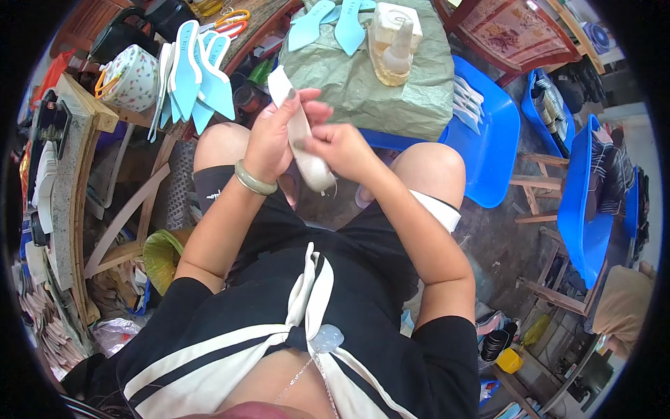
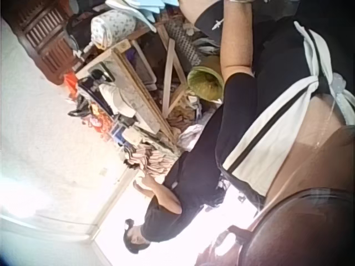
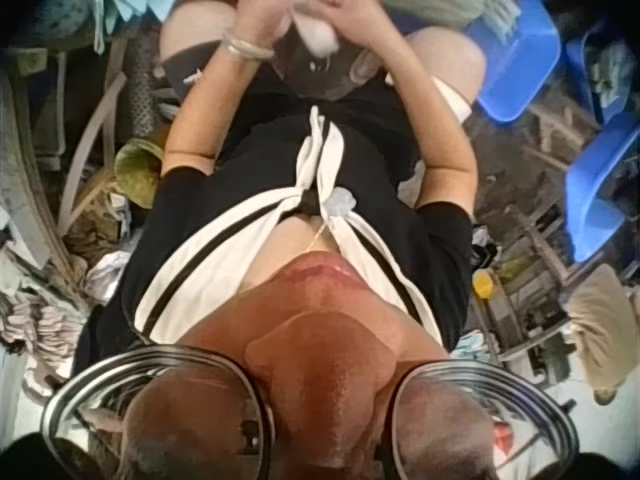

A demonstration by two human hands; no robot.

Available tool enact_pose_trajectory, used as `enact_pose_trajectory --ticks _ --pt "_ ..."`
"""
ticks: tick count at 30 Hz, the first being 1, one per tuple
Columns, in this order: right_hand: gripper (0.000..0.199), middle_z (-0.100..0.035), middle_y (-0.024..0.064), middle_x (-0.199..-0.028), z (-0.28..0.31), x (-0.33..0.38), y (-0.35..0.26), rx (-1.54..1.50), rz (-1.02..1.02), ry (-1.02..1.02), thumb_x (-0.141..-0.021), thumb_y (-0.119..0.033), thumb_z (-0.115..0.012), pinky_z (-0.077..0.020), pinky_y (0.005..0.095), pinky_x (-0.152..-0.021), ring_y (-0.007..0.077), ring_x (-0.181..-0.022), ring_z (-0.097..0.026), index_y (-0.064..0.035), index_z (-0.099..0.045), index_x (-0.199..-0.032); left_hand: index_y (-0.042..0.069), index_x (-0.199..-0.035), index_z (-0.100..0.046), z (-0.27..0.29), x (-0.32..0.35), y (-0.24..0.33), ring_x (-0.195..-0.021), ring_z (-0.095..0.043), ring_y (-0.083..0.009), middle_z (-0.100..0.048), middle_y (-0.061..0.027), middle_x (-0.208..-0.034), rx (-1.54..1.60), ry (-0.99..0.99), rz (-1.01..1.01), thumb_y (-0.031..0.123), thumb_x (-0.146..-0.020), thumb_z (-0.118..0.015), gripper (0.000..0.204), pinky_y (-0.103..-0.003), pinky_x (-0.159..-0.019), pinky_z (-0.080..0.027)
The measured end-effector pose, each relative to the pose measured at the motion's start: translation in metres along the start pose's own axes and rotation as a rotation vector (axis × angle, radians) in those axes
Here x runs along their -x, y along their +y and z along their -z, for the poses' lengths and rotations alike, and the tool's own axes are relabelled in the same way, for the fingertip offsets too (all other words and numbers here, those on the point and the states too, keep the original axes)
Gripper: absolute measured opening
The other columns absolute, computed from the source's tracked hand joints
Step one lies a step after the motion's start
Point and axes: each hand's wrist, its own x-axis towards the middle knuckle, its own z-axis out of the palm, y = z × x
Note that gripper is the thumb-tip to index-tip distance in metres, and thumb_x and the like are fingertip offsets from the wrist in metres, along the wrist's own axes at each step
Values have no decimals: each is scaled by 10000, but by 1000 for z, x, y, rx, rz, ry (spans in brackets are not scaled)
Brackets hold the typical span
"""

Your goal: The person sits on the floor and repeatedly picks up light blue shoe insoles and white fabric straps. They align the straps along the edges of the insoles and press them down to attach them. The person handles the items one at a time, stacking the finished units on a nearby surface.

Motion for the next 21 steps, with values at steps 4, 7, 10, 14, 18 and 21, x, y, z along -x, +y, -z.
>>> enact_pose_trajectory --ticks 4,7,10,14,18,21 --pt "325 -680 146 -896 15 16 25 420 118 -187 -836 -314 -671 -500 351 -713 262 -799 -656 -25 -689 -983 43 -1265 -509 1 13 6 -555 -475 -48 -503 3 -682 -168 -150 -67 298 -1005 -458 368 -209 -557 -421" --pt "376 -653 141 -1123 35 20 20 13 151 -133 -923 -289 -574 -470 327 -880 215 -1008 -622 -3 -623 -1162 60 -1253 -503 1 24 13 -446 -351 -24 -438 27 -578 -378 -145 15 358 -1015 -414 392 -178 -458 -328" --pt "414 -627 126 -1179 32 20 -13 -380 163 -84 -989 -273 -470 -437 331 -962 190 -1081 -588 44 -563 -1238 65 -1201 -544 -5 36 9 -429 -366 -29 -430 36 -536 -497 -181 49 390 -1015 -398 401 -180 -429 -317" --pt "333 -637 128 -1158 17 16 -31 -644 196 26 -958 -213 -533 -473 305 -893 167 -1047 -600 16 -606 -1188 76 -1164 -588 -3 48 2 -440 -409 -36 -449 36 -534 -550 -169 73 393 -1009 -415 393 -193 -431 -336" --pt "246 -645 108 -1112 16 18 -31 -703 185 96 -911 -129 -601 -485 268 -826 147 -979 -612 19 -652 -1101 77 -1156 -598 1 50 -2 -436 -426 -41 -460 34 -521 -523 -208 115 399 -1005 -421 397 -198 -433 -346" --pt "202 -635 66 -1024 26 18 -25 -497 274 153 -879 -70 -622 -485 248 -778 126 -906 -608 22 -672 -1052 68 -1183 -574 2 51 3 -509 -487 -45 -542 13 -625 -557 -202 182 338 -999 -467 344 -194 -483 -396"
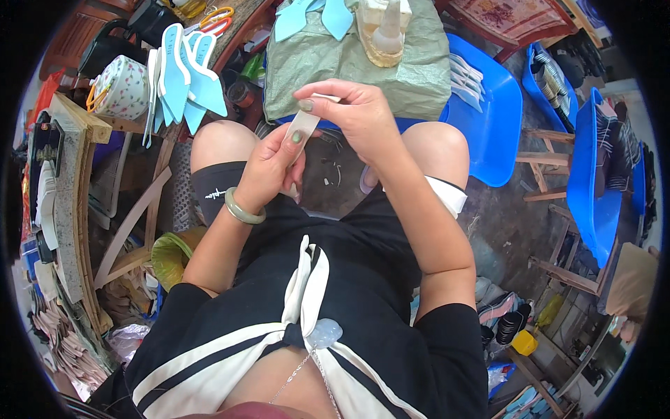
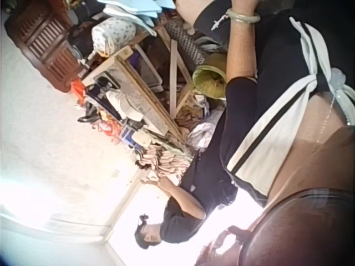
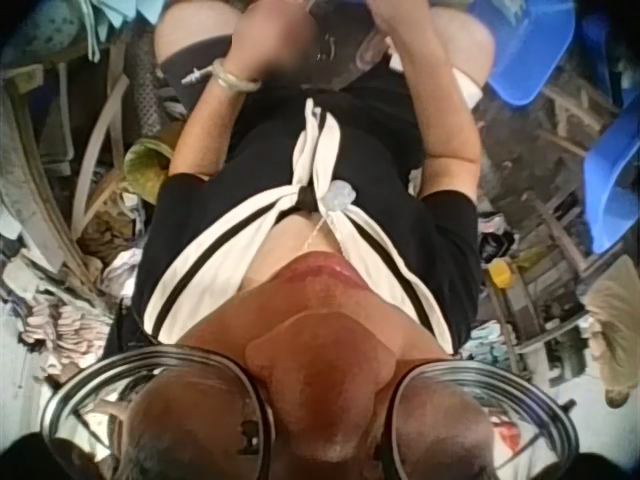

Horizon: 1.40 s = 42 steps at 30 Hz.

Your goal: The person sits on the floor and repeatedly picks up light blue shoe insoles and white fabric straps. They align the straps along the edges of the insoles and press them down to attach them. The person handles the items one at a time, stacking the finished units on a nearby surface.

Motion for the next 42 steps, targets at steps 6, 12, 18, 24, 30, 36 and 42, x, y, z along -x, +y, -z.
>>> enact_pose_trajectory --ticks 6,12,18,24,30,36,42 --pt "263 -591 23 -954 -10 17 -17 396 109 -43 -819 31 -625 -473 222 -738 102 -868 -580 -17 -677 -1072 35 -1172 -532 -13 -13 0 -706 -560 -63 -606 -30 -904 243 53 -258 195 -960 -563 268 -203 -616 -470" --pt "199 -621 41 -979 -1 36 -28 59 158 103 -874 -41 -608 -486 222 -730 94 -823 -595 18 -669 -1054 66 -1064 -623 -8 -7 7 -645 -568 -76 -611 -29 -802 -146 186 -440 64 -907 -595 160 -216 -556 -450" --pt "178 -636 -4 -808 9 52 -34 206 -207 4 -899 -151 -617 -432 190 -582 44 -713 -553 -27 -702 -994 120 -958 -711 0 -18 6 -573 -579 -187 -582 -20 -672 -824 319 -1110 -17 -680 -677 312 -290 -497 -445" --pt "117 -604 23 -743 -6 59 -29 567 204 109 -786 -14 -691 -452 229 -566 87 -646 -569 -6 -677 -902 131 -945 -711 1 -17 7 -580 -591 -172 -581 -14 -676 -931 342 -1156 13 -687 -696 284 -288 -504 -458" --pt "74 -589 71 -774 -8 54 -26 752 498 91 -761 28 -669 -449 261 -562 166 -668 -581 -1 -605 -785 84 -950 -700 -9 -12 7 -624 -628 -174 -653 -44 -737 -753 355 -919 4 -765 -679 203 -271 -554 -489" --pt "54 -612 76 -863 6 34 4 479 485 214 -847 -14 -613 -479 271 -630 158 -741 -597 3 -568 -870 15 -1100 -625 -18 -9 21 -605 -592 -69 -662 -38 -760 64 54 -62 133 -911 -603 224 -216 -544 -482" --pt "126 -650 100 -836 30 -2 4 -85 162 410 -905 -52 -565 -553 298 -682 169 -716 -655 2 -530 -1013 -2 -1293 -497 3 -12 -2 -504 -575 -73 -635 -47 -705 261 -273 178 182 -927 -582 418 -184 -439 -473"
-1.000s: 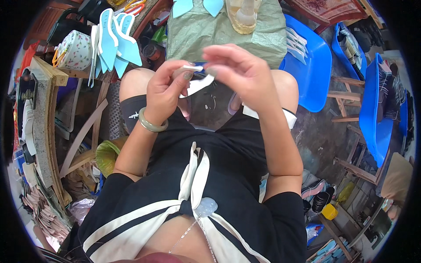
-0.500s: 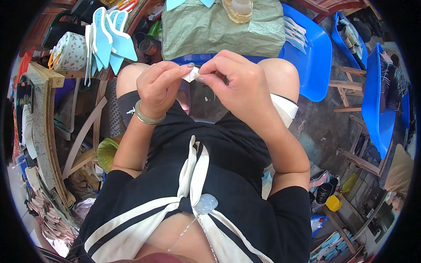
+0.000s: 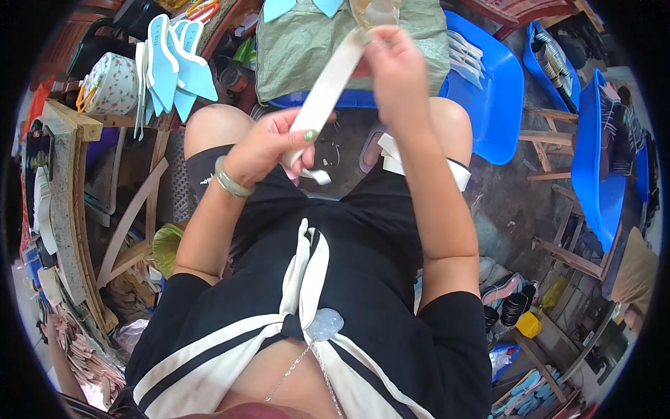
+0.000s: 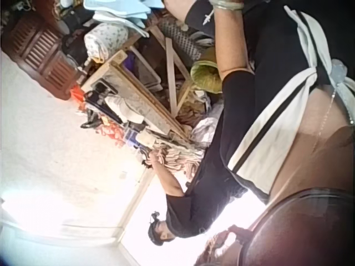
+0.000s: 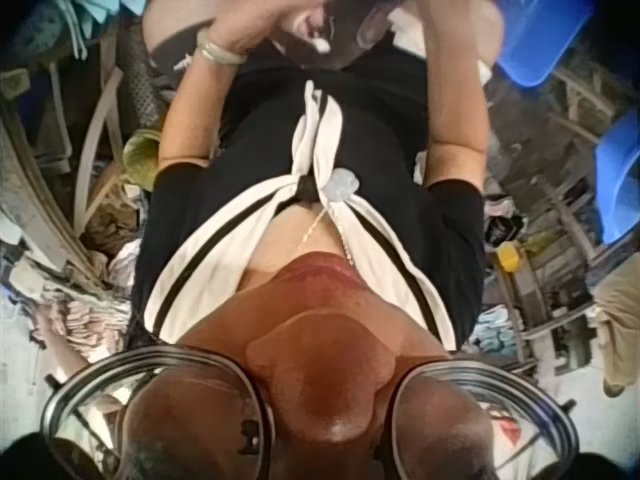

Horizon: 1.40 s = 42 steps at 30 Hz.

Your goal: The person sits on the floor and repeatedly picks up light blue shoe insoles and white fabric straps. They align the straps along the edges of the insoles and press them down to attach them. The person handles the items one at a time, stacking the finished units on a nearby surface.

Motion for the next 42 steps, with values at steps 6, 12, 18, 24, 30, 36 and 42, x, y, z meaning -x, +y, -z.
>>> enact_pose_trajectory --ticks 6,12,18,24,30,36,42 --pt "198 -667 185 -953 74 -52 -10 -52 149 270 -888 -44 -612 -560 336 -759 242 -859 -679 28 -550 -1061 -2 -1134 -599 23 32 -19 -508 -550 -60 -632 -32 -710 -62 35 205 234 -963 -531 299 -175 -506 -444" --pt "292 -666 141 -917 91 -49 -10 -52 161 293 -844 34 -623 -563 313 -746 218 -827 -669 72 -550 -1125 -2 -1072 -594 36 59 -18 -510 -524 -58 -624 -37 -719 -153 130 177 231 -974 -512 265 -178 -509 -419" --pt "320 -652 147 -967 84 -33 -26 -202 179 233 -865 39 -595 -511 299 -857 207 -925 -640 98 -542 -1175 9 -1023 -612 44 67 -30 -536 -547 -67 -630 -41 -727 -376 130 302 205 -975 -487 238 -190 -539 -436" --pt "257 -650 116 -959 76 -24 -36 -326 214 71 -902 -56 -608 -495 272 -802 166 -896 -613 69 -582 -1125 5 -1046 -630 63 48 1 -564 -613 -155 -654 -83 -745 -1073 -40 306 158 -906 -542 225 -304 -605 -492" --pt "171 -641 50 -908 13 -44 16 -98 -247 -172 -887 -76 -614 -477 224 -679 106 -768 -614 -16 -654 -1042 8 -1092 -588 124 -73 57 -918 -595 -305 -600 -163 -963 -1429 629 -439 215 -825 -668 347 -380 -809 -481" --pt "149 -648 43 -835 -13 -113 84 176 -317 -186 -886 -96 -593 -470 235 -596 89 -681 -609 -14 -657 -992 19 -1344 -400 162 -172 77 -1192 -458 -422 -407 -251 -1352 -1820 869 -202 367 -794 -703 718 -456 -989 -417" --pt "152 -647 158 -1060 -35 -190 133 908 168 -221 -853 -103 -577 -484 365 -798 259 -922 -627 1 -656 -931 -4 -1151 -536 210 -198 84 -1030 -586 -391 -582 -250 -1133 -1646 765 105 365 -823 -663 511 -449 -887 -479"
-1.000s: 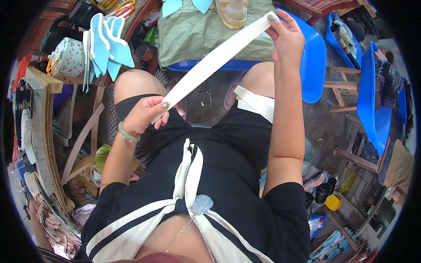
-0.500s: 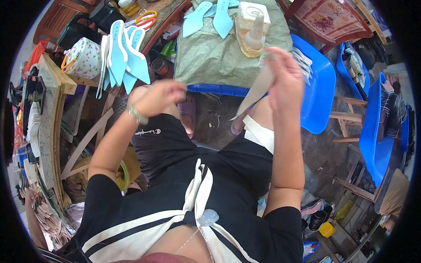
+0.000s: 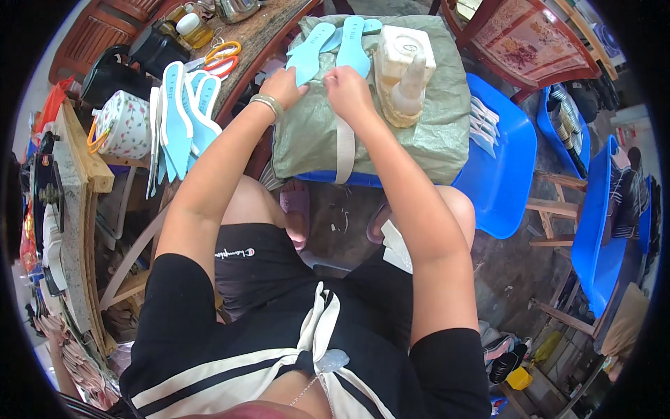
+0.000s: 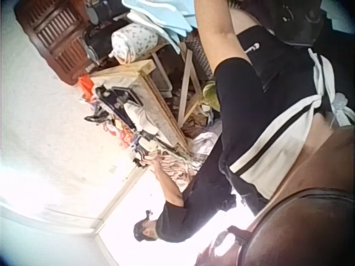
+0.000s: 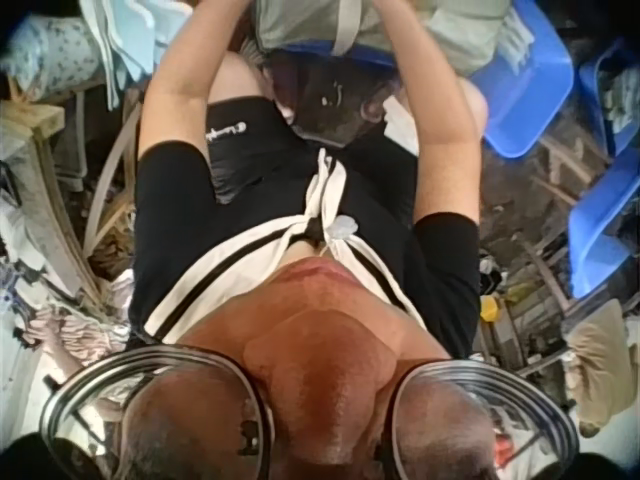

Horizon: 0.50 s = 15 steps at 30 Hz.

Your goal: The person sits on the floor and repeatedly picks up light blue shoe insoles and white fabric straps. They align the straps along the edges of the insoles and press them down to attach them. The person handles the items one at a time, stacking the finished units on a nearby surface.

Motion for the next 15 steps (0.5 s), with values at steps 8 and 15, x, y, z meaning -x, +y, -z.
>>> enact_pose_trajectory --ticks 8,15 --pt "196 -520 221 -1319 -55 -85 66 673 300 -98 -795 -107 -538 -368 403 -1047 349 -1261 -464 -25 -676 -908 6 -968 -570 0 -6 -23 -821 -631 -392 -641 -225 -851 -20 123 -205 246 -941 -467 262 -510 -744 -487" --pt "295 -532 171 -1312 -58 -89 65 651 215 -243 -798 -119 -485 -409 444 -986 301 -1192 -522 2 -673 -990 5 -852 -598 32 -25 -48 -724 -663 -343 -658 -188 -774 416 296 -49 247 -958 -399 330 -427 -686 -506"
